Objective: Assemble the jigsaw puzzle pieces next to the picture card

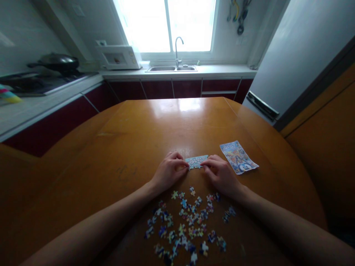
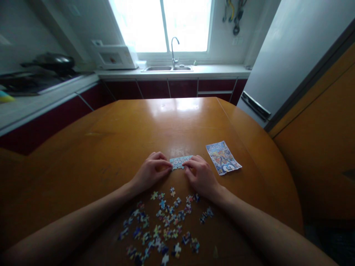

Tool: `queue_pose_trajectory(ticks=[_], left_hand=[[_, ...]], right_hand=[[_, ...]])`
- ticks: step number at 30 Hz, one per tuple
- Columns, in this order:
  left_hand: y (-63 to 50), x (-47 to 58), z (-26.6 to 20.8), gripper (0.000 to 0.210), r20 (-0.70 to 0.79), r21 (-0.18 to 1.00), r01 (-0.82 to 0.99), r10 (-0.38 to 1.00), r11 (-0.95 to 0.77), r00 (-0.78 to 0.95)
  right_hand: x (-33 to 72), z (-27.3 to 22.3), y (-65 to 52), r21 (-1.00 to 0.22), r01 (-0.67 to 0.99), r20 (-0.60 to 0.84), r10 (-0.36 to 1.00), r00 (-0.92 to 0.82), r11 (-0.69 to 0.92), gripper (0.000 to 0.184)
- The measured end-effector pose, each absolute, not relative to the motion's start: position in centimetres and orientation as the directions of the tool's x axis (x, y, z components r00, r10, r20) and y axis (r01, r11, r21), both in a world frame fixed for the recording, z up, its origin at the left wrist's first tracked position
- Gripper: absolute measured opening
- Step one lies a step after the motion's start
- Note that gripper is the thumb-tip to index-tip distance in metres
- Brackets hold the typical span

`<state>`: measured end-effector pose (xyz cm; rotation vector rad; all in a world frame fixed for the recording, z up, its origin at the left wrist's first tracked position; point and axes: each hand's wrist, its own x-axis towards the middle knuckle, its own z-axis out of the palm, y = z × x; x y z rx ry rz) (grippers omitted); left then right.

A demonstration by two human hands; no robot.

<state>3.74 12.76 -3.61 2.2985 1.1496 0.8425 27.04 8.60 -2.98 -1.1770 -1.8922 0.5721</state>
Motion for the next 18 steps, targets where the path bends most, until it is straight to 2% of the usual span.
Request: queue_pose_trajectory(ticks=[18], left_hand=[[12.76, 3.74, -3.52, 0.024, 0.342, 0.566, 0.543, 0.776, -0.620, 0.530]], right_hand=[[26.94, -2.99, 8.56, -0.725, 0.521, 0.388, 0.892, -0.232, 0.450, 0.017]])
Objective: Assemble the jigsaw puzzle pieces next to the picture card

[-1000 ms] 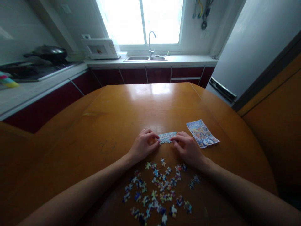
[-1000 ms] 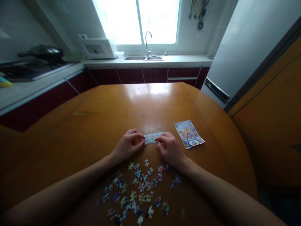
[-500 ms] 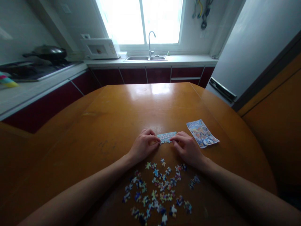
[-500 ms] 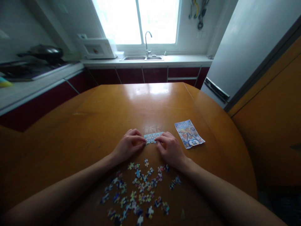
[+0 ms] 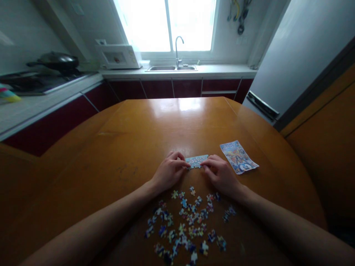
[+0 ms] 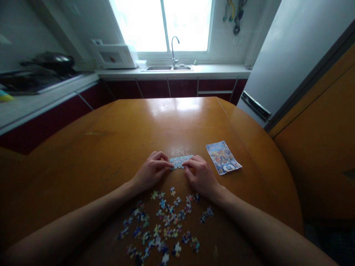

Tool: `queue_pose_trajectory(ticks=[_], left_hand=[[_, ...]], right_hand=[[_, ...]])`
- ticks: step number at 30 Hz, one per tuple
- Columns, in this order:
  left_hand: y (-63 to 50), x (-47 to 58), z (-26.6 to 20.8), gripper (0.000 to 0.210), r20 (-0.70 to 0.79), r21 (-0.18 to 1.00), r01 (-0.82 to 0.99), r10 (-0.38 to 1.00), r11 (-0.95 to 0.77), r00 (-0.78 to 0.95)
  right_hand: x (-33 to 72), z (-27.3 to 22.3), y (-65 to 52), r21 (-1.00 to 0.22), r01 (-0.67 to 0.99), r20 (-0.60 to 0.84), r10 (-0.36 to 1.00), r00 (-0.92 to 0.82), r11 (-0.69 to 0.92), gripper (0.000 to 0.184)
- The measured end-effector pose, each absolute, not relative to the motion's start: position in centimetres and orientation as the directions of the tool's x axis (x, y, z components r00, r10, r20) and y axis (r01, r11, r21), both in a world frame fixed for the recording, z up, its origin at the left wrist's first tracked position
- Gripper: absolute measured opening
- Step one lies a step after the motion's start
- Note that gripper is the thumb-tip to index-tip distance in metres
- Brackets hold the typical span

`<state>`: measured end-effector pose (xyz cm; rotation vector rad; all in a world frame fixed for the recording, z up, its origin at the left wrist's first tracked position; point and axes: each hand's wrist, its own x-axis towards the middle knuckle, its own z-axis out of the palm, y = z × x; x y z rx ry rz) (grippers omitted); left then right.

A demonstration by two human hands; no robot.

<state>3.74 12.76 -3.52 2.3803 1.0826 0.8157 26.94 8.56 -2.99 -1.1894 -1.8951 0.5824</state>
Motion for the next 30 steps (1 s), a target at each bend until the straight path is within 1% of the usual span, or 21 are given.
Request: queue_pose_trajectory(ticks=[6, 13, 16, 21, 26, 30], left_hand=[[12.9, 3.7, -3.8, 0.032, 0.398, 0.592, 0.530, 0.792, -0.608, 0.464], [12.8, 3.8, -3.6, 0.033, 0.372, 0.578, 0.521, 0.770, -0.629, 0.518], [12.7, 3.9, -3.5, 0.033, 0.383, 0.586, 0.524, 0.782, -0.618, 0.493], [12.9, 3.7, -3.7, 0.036, 0.407, 0.597, 0.537, 0.802, -0.596, 0.437], [12.9, 3.7, -3.8, 0.035, 0.377, 0.553, 0.543, 0.772, -0.631, 0.512], [12.8, 3.8, -3.6, 0.026, 0.387, 0.567, 0.549, 0.787, -0.614, 0.481]], right_hand=[[27.0, -3.1, 8.5, -0.727, 0.520, 0.385, 0.893, -0.233, 0.449, 0.016], [27.0, -3.2, 8.6, -0.725, 0.520, 0.387, 0.892, -0.234, 0.451, 0.017], [27.0, -3.3, 8.6, -0.721, 0.525, 0.392, 0.891, -0.228, 0.452, 0.018], [27.1, -3.4, 8.7, -0.726, 0.539, 0.412, 0.897, -0.157, 0.428, 0.021], [27.3, -3.4, 8.9, -0.729, 0.547, 0.423, 0.899, -0.114, 0.412, 0.024], [28.6, -3.0, 9.6, -0.715, 0.574, 0.458, 0.888, -0.047, 0.400, 0.035]])
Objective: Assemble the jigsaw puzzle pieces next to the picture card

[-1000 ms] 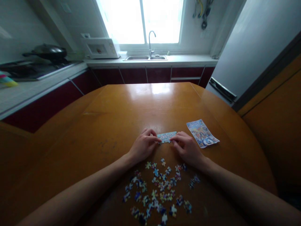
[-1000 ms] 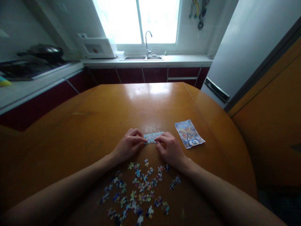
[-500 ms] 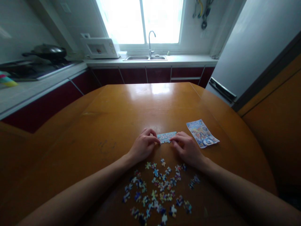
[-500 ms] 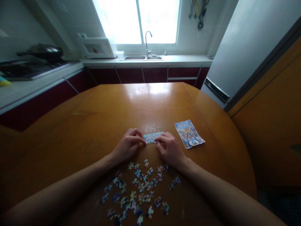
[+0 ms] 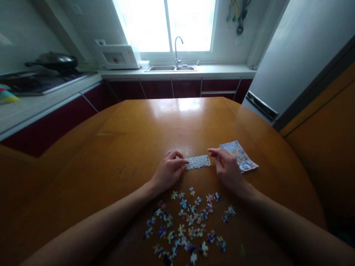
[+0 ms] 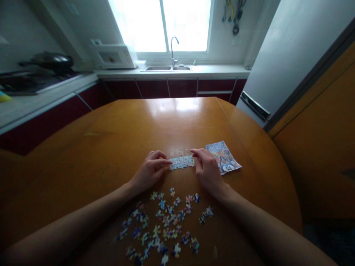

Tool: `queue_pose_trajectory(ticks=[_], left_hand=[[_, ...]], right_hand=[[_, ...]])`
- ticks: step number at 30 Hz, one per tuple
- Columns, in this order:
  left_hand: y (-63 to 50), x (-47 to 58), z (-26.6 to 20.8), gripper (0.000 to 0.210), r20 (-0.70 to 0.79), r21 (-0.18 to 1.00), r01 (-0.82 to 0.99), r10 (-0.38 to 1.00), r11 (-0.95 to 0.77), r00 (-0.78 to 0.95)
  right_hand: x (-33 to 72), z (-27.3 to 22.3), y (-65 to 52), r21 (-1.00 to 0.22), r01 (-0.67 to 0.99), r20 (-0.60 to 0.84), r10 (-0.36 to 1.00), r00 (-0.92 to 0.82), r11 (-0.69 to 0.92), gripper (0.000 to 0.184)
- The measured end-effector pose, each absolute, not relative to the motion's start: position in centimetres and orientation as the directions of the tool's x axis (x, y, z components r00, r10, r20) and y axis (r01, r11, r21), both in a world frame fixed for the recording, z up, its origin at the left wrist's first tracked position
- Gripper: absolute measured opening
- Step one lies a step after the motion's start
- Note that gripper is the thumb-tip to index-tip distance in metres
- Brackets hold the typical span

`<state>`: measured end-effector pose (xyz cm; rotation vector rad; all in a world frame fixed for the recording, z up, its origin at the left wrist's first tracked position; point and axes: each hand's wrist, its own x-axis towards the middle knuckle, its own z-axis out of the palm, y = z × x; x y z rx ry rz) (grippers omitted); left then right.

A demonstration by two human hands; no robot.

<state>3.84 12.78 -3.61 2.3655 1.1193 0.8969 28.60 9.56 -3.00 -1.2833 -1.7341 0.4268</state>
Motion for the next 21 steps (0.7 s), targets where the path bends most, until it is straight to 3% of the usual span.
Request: queue_pose_trajectory(ticks=[4, 9, 15, 21], left_hand=[[12.7, 3.9, -3.4, 0.016, 0.388, 0.565, 0.553, 0.789, -0.612, 0.477], [12.8, 3.8, -3.8, 0.011, 0.382, 0.537, 0.541, 0.759, -0.647, 0.528], [13.0, 3.6, -4.6, 0.016, 0.391, 0.519, 0.512, 0.723, -0.684, 0.570], [12.9, 3.8, -4.3, 0.016, 0.407, 0.495, 0.532, 0.724, -0.687, 0.557]], right_hand=[[30.1, -2.8, 10.3, -0.648, 0.682, 0.434, 0.900, -0.035, 0.339, 0.039], [28.9, -2.6, 8.7, -0.526, 0.789, 0.283, 0.941, -0.188, 0.316, 0.038], [26.4, -2.9, 5.1, -0.372, 0.882, 0.037, 0.954, -0.297, 0.289, 0.064], [26.1, -3.1, 4.6, -0.341, 0.891, -0.048, 0.941, -0.335, 0.299, 0.078]])
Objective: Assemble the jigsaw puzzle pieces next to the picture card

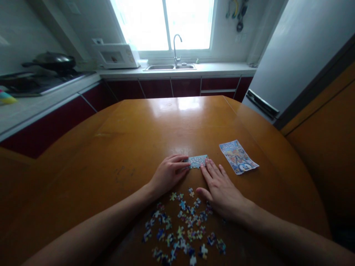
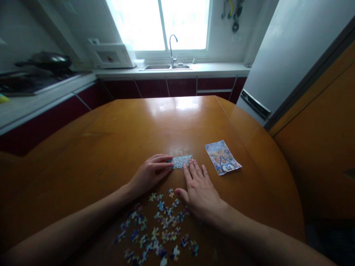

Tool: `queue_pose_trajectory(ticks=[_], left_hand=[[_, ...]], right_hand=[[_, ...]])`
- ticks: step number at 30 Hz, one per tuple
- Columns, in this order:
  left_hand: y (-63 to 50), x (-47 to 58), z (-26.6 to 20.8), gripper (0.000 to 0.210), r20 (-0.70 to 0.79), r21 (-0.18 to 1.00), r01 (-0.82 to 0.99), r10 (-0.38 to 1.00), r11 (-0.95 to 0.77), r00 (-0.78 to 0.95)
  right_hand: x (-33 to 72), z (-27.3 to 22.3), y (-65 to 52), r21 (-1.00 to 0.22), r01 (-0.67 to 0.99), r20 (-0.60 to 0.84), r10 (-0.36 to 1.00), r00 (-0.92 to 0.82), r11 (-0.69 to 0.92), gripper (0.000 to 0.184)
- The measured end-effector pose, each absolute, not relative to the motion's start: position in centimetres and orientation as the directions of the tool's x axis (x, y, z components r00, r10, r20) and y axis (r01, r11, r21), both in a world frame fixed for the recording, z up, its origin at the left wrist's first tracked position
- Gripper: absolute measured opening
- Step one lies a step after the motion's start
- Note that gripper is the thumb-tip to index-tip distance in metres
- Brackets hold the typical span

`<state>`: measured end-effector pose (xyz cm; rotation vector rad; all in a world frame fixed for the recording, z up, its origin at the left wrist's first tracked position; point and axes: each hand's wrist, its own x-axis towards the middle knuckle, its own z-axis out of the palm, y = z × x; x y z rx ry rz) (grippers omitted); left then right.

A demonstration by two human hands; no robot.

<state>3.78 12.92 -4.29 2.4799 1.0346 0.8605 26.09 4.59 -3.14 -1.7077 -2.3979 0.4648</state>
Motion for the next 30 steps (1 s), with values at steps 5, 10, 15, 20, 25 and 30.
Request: queue_pose_trajectory(ticks=[5, 10, 15, 20, 25, 30], left_hand=[[13.0, 3.7, -4.5, 0.018, 0.398, 0.475, 0.561, 0.734, -0.678, 0.549], [13.1, 3.7, -4.5, 0.018, 0.389, 0.464, 0.590, 0.750, -0.661, 0.535], [13.4, 3.8, -4.8, 0.021, 0.391, 0.493, 0.586, 0.765, -0.643, 0.512], [13.7, 3.8, -4.9, 0.032, 0.365, 0.533, 0.580, 0.786, -0.616, 0.500], [13.3, 3.7, -4.6, 0.039, 0.347, 0.505, 0.605, 0.787, -0.615, 0.510], [12.4, 3.5, -4.6, 0.043, 0.288, 0.377, 0.688, 0.785, -0.620, 0.549]], right_hand=[[25.9, -3.1, 4.8, -0.336, 0.893, -0.051, 0.941, -0.334, 0.299, 0.079], [26.0, -3.4, 5.1, -0.336, 0.886, -0.017, 0.938, -0.345, 0.320, 0.080], [25.9, -4.1, 5.8, -0.329, 0.883, 0.011, 0.937, -0.350, 0.334, 0.078], [25.7, -4.0, 6.6, -0.349, 0.877, 0.020, 0.939, -0.344, 0.329, 0.076], [27.5, -3.1, 8.0, -0.424, 0.874, 0.070, 0.971, -0.229, 0.237, 0.062], [28.5, -3.1, 8.4, -0.395, 0.909, -0.005, 0.990, -0.144, 0.131, 0.063]])
